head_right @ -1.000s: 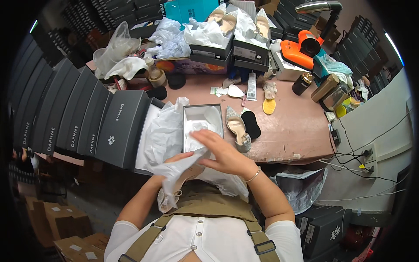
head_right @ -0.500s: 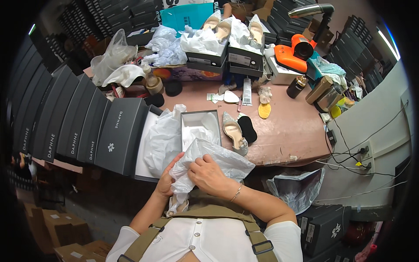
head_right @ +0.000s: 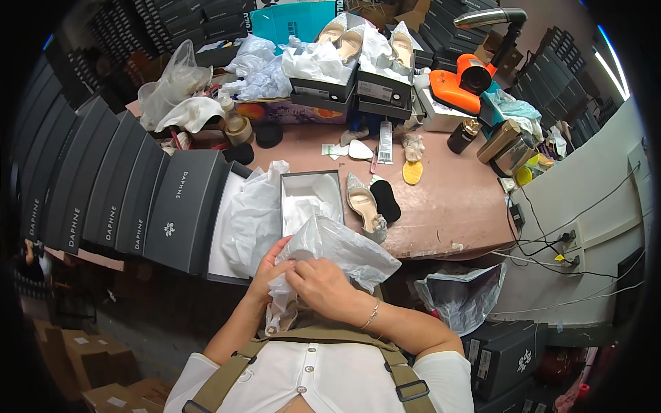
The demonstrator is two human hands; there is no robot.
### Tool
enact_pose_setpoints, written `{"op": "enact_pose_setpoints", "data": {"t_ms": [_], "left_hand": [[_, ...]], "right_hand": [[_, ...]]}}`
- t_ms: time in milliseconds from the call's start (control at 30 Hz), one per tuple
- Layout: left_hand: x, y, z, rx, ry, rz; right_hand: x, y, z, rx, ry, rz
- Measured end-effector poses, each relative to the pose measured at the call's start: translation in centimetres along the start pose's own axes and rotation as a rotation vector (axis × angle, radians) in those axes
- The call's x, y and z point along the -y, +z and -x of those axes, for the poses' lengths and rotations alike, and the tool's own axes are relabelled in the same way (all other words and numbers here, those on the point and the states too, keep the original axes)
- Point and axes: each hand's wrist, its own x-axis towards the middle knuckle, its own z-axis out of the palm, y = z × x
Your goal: Prepare and pack high-heeled shoes into a shoebox using tissue paper and inserts.
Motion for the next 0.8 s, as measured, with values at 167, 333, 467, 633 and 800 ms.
{"op": "enact_pose_setpoints", "data": {"t_ms": [167, 333, 467, 633, 800], "left_hand": [[-0.1, 0.0, -0.4, -0.036, 0.13, -0.21], [-1.5, -0.2, 0.5, -0.01, 0.109, -0.195], [-1.5, -0.2, 1.0, -0.029, 0.14, -0.132], [0.4, -0.4, 1.3, -0.114, 0.198, -0.019], [1.5, -0.1, 1.9, -0.158, 0.268, 0.005]], "right_hand": [[-0.5, 0.7, 0.9, 0.189, -0.015, -0.224], [-6.3, -4.7, -0.7, -0.237, 0.278, -0.295], [-11.2, -1.0, -0.4, 0.155, 0.622, -0.743], [-10.4, -1.1, -2.4, -0.028, 0.425, -0.463], [-10.0, -1.7, -3.7, -0.005, 0.425, -0.414]]}}
